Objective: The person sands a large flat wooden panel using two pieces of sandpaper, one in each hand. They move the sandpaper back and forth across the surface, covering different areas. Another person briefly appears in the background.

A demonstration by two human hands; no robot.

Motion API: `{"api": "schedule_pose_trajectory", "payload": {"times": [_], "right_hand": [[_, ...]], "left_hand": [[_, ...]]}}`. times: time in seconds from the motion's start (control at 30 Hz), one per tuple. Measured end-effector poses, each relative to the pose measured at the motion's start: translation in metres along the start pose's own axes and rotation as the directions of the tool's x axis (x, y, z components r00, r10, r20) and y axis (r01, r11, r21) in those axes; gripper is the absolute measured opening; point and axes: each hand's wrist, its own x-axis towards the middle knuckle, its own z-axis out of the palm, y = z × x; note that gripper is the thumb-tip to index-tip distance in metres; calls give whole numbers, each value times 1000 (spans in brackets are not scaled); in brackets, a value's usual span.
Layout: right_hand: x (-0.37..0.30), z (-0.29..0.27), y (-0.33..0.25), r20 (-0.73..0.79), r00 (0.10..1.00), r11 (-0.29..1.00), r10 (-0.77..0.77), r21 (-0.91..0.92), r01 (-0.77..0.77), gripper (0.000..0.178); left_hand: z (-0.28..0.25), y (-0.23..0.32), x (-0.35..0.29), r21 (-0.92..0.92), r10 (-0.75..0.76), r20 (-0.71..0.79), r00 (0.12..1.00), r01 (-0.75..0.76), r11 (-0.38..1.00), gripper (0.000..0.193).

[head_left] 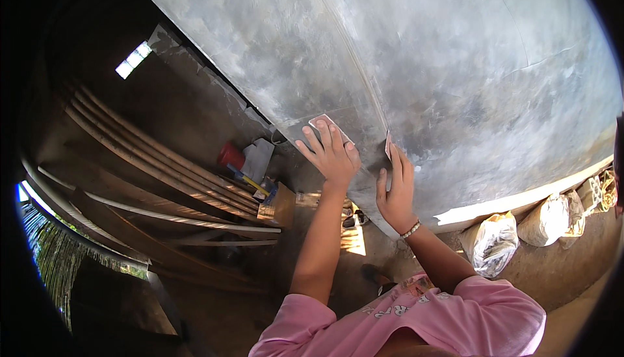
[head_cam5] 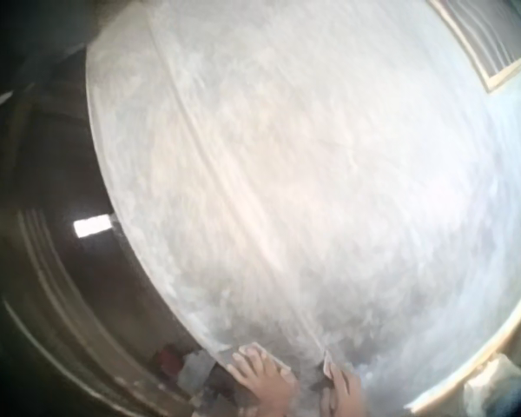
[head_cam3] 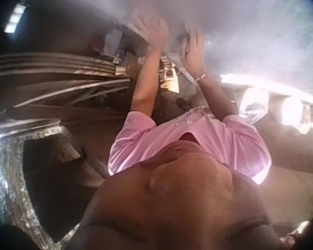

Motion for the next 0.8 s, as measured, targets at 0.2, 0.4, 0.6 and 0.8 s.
{"api": "schedule_pose_trajectory", "payload": {"times": [0.2,0.4,0.6,0.8], "right_hand": [[52,16,5,-67,998,999,-6,31,8,51],[50,-2,5,-63,998,997,-18,71,22,52],[41,6,9,-108,994,998,5,70,3,57],[55,15,22,-126,991,995,-35,91,46,65]], "left_hand": [[5,1,-8,8,6,-28,1000,-6,1000,60],[3,2,-4,3,0,-19,1000,0,1000,60],[3,2,-5,-3,0,-18,1000,0,1000,60],[4,3,-9,0,-24,-7,1000,24,1000,60]]}}
